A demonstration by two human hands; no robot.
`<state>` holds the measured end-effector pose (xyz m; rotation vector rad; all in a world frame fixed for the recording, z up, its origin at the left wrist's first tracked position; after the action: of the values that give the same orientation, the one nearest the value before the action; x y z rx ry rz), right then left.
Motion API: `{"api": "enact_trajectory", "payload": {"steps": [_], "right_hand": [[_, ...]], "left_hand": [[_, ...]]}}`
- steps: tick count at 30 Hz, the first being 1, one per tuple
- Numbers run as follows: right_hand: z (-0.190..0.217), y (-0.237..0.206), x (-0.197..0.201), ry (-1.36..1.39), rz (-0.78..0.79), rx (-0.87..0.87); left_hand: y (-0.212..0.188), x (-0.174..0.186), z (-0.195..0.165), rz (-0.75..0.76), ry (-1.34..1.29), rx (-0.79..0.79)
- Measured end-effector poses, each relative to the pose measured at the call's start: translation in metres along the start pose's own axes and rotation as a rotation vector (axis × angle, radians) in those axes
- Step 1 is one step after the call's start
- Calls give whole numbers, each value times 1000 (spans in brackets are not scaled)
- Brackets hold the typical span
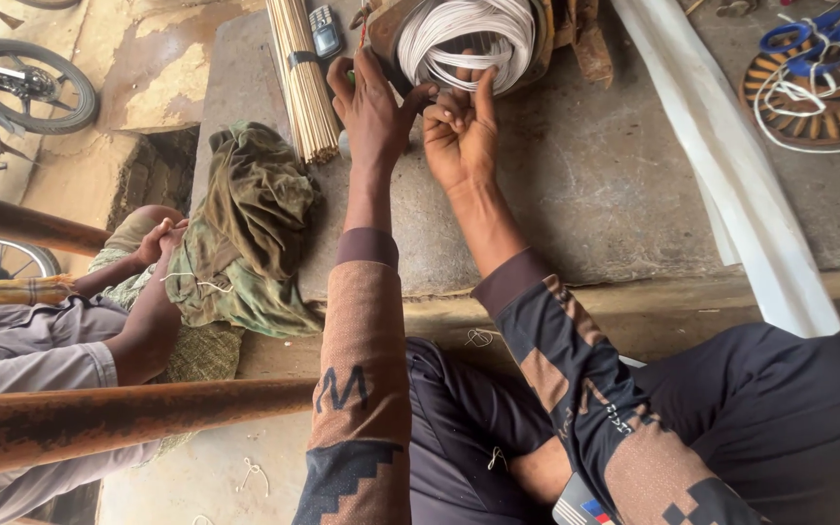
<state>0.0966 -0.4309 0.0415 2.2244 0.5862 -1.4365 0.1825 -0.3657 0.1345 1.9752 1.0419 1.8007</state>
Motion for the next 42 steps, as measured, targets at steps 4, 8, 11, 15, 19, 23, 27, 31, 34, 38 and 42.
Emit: {"api": "enact_trajectory", "payload": {"steps": [4,8,11,15,19,23,27,31,34,38,42], "right_hand": [[4,-3,8,-26,-5,-9],[8,-9,6,-103,-74,51],[12,-6,-4,-117,-108,67],[15,1,-10,-183,-66,38],[17,2,3,-360,-143,134],[27,-7,2,-602,-326,169],[55,-28,-27,-1442,-203,605],[48,-49,-52,-2115,400,747],[43,-61,-53,-2327,506,743],[51,-49,-52,-2412,514,456],[69,-11,-65,-2454,605,221]], "left_hand": [[-2,-4,3,28,4,17],[-3,-3,2,-62,15,-54],[-2,-5,4,-20,-3,-30],[-2,-8,5,-33,-30,-51],[-3,-13,11,33,-11,-20],[2,-5,13,35,-66,-62],[1,6,9,-18,-96,-47],[-27,19,-11,-242,101,33],[-34,15,-30,86,138,-248],[-7,14,-35,294,197,-365],[19,7,-23,618,502,-304]]}}
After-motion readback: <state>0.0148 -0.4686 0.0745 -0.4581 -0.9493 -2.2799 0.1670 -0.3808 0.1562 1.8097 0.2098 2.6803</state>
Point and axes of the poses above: each hand's wrist, its own y-axis towards the middle knuckle, its own x-axis out of the back of the hand, z = x × y, the point moved 3 cm from there along y, towards the middle knuckle, and after that the axes turned 9 degrees about y, right-handed, at the moved point
